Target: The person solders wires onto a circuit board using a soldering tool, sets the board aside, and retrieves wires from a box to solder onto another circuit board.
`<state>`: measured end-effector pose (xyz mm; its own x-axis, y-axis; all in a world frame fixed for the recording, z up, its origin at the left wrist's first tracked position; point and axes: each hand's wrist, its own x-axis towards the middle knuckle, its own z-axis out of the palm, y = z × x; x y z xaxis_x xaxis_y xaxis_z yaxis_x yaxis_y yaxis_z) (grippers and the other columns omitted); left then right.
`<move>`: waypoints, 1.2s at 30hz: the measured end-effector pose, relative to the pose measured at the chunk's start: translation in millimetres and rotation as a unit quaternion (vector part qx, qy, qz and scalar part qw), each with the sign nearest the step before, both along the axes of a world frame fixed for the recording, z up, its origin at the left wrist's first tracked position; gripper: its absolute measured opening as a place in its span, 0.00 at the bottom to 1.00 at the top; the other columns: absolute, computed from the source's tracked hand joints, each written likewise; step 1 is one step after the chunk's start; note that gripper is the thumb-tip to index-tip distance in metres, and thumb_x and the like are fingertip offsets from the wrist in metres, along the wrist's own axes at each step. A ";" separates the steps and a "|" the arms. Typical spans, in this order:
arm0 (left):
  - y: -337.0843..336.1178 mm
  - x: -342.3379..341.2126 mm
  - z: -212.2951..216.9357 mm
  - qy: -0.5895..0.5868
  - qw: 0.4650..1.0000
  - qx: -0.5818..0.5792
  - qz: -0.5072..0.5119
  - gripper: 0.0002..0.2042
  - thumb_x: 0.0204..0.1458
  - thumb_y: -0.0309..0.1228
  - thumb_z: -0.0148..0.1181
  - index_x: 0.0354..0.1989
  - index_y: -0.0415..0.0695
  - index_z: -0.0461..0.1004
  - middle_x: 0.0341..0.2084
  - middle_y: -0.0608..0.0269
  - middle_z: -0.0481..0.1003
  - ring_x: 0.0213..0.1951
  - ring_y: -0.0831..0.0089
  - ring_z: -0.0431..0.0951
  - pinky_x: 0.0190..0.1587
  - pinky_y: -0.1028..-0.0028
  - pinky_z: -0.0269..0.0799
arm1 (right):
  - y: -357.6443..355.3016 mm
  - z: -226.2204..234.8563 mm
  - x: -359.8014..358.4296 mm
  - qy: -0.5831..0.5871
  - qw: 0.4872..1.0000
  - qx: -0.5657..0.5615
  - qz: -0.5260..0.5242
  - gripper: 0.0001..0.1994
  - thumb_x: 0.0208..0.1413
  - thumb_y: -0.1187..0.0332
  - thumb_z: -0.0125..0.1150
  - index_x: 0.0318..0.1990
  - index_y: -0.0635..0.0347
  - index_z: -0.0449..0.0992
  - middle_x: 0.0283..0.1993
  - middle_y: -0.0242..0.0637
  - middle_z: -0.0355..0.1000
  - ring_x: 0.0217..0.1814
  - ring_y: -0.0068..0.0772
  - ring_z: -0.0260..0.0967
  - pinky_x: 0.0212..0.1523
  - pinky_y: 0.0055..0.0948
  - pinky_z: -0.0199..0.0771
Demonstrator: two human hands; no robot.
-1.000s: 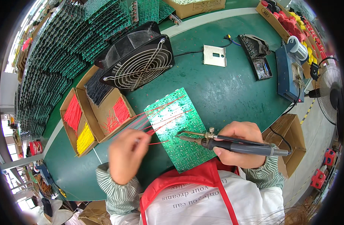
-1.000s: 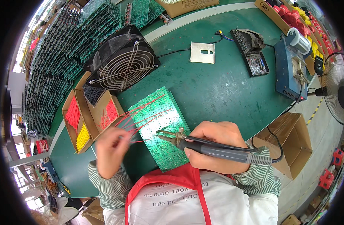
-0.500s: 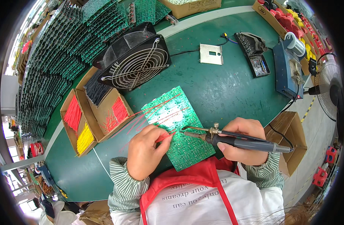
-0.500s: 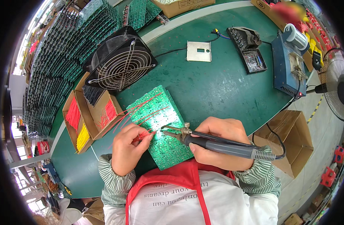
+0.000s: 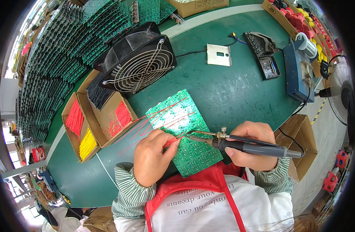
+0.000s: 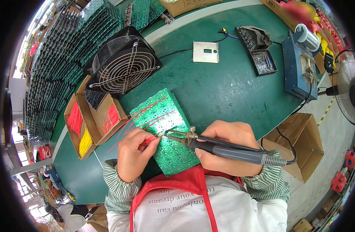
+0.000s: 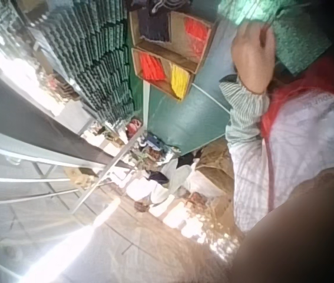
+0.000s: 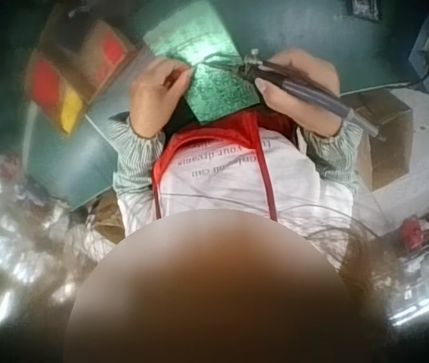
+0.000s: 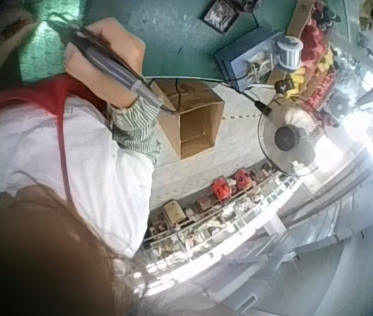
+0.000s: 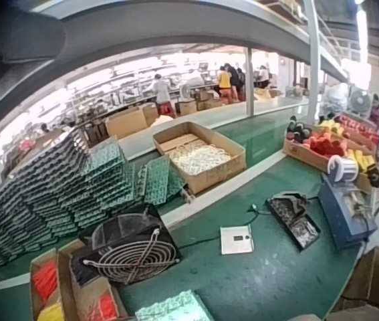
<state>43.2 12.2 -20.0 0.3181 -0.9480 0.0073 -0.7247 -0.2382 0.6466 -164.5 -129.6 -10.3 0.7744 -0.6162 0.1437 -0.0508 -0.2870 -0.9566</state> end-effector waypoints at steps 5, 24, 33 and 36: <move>4.7 8.3 8.9 -0.024 0.999 -0.022 0.036 0.04 0.45 0.26 0.64 0.26 0.40 0.75 0.24 0.59 0.73 0.23 0.65 0.74 0.26 0.70 0.69 | -0.4 3.9 -4.2 -0.003 1.000 0.013 -0.012 0.09 0.40 0.73 0.67 0.28 0.64 0.72 0.19 0.33 0.71 0.18 0.20 0.68 0.20 0.21 0.66; -17.7 -10.8 -3.1 0.012 1.000 -0.022 -0.016 0.06 0.44 0.25 0.65 0.28 0.37 0.75 0.21 0.61 0.71 0.19 0.74 0.67 0.22 0.75 0.62 | -5.2 2.1 -14.1 0.025 0.999 0.004 -0.044 0.08 0.40 0.73 0.66 0.27 0.63 0.73 0.19 0.33 0.71 0.18 0.21 0.69 0.21 0.21 0.66; -17.2 -9.4 7.4 0.031 0.999 0.000 -0.009 0.06 0.44 0.24 0.65 0.29 0.37 0.75 0.22 0.61 0.72 0.20 0.74 0.68 0.22 0.76 0.63 | -7.9 4.0 -15.2 0.012 0.999 -0.005 -0.051 0.08 0.39 0.74 0.66 0.27 0.64 0.73 0.19 0.33 0.71 0.18 0.20 0.68 0.21 0.21 0.66; -10.9 4.5 6.7 -0.005 0.999 -0.031 0.006 0.04 0.47 0.23 0.62 0.31 0.37 0.75 0.24 0.60 0.73 0.23 0.73 0.71 0.25 0.77 0.67 | -7.9 4.5 -19.7 0.016 0.998 -0.007 -0.055 0.09 0.39 0.74 0.67 0.27 0.64 0.73 0.20 0.33 0.72 0.18 0.20 0.69 0.21 0.21 0.67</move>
